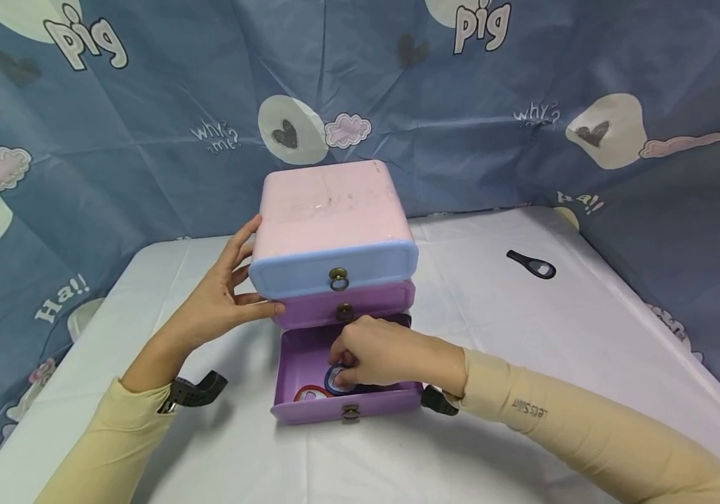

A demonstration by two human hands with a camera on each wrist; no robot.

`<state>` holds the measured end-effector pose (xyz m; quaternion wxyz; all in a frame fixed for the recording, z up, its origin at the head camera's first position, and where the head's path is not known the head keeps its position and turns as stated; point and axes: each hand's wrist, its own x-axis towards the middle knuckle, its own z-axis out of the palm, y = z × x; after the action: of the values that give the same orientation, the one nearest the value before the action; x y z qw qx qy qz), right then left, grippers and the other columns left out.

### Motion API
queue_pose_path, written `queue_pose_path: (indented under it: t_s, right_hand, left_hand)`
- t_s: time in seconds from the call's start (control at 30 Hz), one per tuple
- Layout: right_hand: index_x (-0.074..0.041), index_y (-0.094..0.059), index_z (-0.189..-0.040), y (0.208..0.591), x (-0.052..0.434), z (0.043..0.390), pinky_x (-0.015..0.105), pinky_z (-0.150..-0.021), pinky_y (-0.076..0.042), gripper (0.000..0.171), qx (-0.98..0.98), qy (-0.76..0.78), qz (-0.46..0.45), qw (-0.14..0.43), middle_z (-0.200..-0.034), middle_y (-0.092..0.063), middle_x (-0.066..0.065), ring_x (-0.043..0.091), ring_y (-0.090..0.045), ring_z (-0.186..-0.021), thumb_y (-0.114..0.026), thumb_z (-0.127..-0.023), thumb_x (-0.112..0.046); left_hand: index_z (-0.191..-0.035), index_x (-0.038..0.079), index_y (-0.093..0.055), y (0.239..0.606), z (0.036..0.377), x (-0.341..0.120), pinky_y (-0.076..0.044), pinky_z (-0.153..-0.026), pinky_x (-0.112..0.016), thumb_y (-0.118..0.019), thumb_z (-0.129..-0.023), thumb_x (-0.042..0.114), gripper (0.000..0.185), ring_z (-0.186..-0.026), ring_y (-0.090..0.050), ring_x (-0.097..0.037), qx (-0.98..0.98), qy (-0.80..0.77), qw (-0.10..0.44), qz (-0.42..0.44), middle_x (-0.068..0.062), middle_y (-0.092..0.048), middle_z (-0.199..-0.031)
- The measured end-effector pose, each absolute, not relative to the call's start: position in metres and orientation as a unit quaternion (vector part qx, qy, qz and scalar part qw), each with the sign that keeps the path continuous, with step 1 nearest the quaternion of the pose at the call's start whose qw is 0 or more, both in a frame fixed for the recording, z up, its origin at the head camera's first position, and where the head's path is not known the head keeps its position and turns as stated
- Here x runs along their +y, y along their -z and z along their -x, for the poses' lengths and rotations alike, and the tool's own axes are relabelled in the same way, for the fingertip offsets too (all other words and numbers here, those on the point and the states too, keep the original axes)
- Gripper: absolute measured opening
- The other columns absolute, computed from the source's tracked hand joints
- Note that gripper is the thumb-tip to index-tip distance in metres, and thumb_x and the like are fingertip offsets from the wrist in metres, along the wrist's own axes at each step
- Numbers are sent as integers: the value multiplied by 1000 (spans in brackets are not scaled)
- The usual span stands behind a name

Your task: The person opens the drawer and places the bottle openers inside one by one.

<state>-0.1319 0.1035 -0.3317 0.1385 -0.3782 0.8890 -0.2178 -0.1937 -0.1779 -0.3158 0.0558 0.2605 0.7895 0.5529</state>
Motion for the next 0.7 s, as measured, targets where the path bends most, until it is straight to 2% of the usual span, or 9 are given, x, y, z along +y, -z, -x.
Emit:
queue_pose_path:
  t_s: [0.23,0.4,0.7]
  right_hand:
    - [-8,-82,-115,321,114,134,20,-78,-60,22,882,254,368,147,-93,-78,-9,-4,-69,-81,-82,-98,-21]
    - [-9,-81,-116,312,125,134,22,-82,-61,21,883,274,353,144,-96,-77,-9,-3,-68,-85,-80,-99,-21]
    - [-11,-81,-117,297,145,136,23,-80,-61,21,879,304,343,128,-105,-79,-5,0,-70,-86,-79,-99,-22]
  left_hand:
    - [-166,58,-16,316,194,-178,-56,-110,-55,-94,-79,0,131,-159,-38,-32,790,-552,54,-261,-6,-25,-174]
    - [-166,58,-16,316,194,-177,-56,-109,-55,-94,-79,-1,131,-159,-38,-33,791,-550,53,-262,-6,-25,-174]
    - [-166,58,-16,316,194,-177,-57,-108,-54,-93,-80,-3,131,-159,-38,-32,790,-552,54,-262,-7,-25,-173]
